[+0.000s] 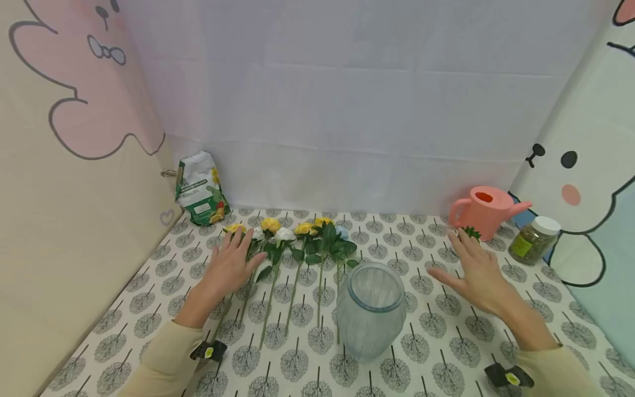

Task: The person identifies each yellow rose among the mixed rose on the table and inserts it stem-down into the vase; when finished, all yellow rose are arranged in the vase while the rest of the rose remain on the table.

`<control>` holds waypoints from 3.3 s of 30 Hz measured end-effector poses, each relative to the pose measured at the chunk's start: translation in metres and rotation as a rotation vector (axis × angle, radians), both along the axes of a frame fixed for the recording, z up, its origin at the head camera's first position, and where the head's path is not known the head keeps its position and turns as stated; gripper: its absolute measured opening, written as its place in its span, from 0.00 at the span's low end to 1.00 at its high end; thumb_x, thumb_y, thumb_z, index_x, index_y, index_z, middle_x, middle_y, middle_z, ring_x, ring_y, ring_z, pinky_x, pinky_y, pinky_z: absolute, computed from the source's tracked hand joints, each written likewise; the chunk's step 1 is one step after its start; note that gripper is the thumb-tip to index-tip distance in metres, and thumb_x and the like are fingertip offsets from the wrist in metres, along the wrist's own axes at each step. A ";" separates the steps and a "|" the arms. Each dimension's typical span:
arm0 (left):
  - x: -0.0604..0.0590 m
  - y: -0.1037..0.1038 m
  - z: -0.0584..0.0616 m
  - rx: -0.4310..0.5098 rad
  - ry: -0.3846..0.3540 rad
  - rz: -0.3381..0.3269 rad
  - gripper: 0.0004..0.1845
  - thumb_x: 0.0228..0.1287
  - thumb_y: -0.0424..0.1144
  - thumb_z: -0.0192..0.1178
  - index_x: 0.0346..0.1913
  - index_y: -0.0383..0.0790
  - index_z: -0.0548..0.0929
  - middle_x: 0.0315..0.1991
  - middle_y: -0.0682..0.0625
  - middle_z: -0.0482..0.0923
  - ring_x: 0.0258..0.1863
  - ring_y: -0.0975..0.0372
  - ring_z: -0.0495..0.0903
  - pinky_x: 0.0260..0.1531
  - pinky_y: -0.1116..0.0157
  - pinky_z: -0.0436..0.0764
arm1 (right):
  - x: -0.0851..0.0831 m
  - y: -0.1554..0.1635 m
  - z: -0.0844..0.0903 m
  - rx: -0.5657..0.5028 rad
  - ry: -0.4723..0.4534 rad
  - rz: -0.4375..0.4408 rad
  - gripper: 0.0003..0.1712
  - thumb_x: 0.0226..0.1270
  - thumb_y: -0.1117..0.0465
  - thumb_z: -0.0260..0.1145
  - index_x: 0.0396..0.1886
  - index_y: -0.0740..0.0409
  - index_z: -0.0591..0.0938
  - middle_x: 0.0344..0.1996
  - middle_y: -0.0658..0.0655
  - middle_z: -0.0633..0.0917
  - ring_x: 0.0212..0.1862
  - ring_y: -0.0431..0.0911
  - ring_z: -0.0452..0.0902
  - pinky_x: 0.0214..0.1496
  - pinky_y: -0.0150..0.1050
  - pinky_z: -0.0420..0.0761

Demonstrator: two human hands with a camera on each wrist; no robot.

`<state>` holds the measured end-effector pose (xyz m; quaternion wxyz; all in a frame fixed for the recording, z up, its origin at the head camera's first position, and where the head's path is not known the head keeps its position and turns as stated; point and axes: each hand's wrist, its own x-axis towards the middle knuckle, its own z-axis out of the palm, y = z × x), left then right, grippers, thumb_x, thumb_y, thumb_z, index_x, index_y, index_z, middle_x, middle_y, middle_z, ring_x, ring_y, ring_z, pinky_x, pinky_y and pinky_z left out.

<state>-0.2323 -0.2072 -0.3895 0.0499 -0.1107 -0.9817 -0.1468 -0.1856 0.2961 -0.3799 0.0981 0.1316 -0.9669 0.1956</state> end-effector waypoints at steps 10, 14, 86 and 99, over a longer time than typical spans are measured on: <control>-0.001 0.000 0.002 0.098 -0.034 -0.013 0.42 0.78 0.57 0.48 0.79 0.31 0.49 0.78 0.30 0.41 0.74 0.33 0.45 0.69 0.34 0.51 | 0.018 -0.024 0.023 -0.217 -0.066 0.194 0.53 0.71 0.48 0.66 0.82 0.41 0.41 0.80 0.62 0.47 0.75 0.70 0.45 0.65 0.79 0.50; -0.002 -0.004 0.000 0.138 -0.056 0.009 0.41 0.78 0.54 0.49 0.79 0.31 0.47 0.77 0.28 0.44 0.73 0.32 0.47 0.68 0.34 0.54 | 0.028 -0.034 0.027 -0.264 -0.060 0.263 0.55 0.69 0.53 0.69 0.82 0.34 0.42 0.80 0.58 0.48 0.75 0.69 0.48 0.64 0.78 0.53; -0.028 -0.080 -0.028 0.498 -0.345 0.306 0.31 0.68 0.31 0.59 0.69 0.23 0.61 0.51 0.29 0.78 0.37 0.50 0.83 0.37 0.53 0.83 | 0.066 -0.102 0.010 -0.888 -0.202 0.575 0.57 0.49 0.77 0.77 0.78 0.63 0.58 0.75 0.66 0.61 0.72 0.38 0.61 0.66 0.43 0.71; -0.020 -0.102 -0.002 0.572 -0.323 0.267 0.26 0.73 0.35 0.56 0.66 0.20 0.68 0.56 0.26 0.74 0.43 0.47 0.84 0.49 0.47 0.82 | 0.066 -0.103 0.013 -0.858 -0.156 0.596 0.58 0.48 0.77 0.77 0.78 0.63 0.58 0.74 0.70 0.61 0.72 0.46 0.63 0.66 0.42 0.72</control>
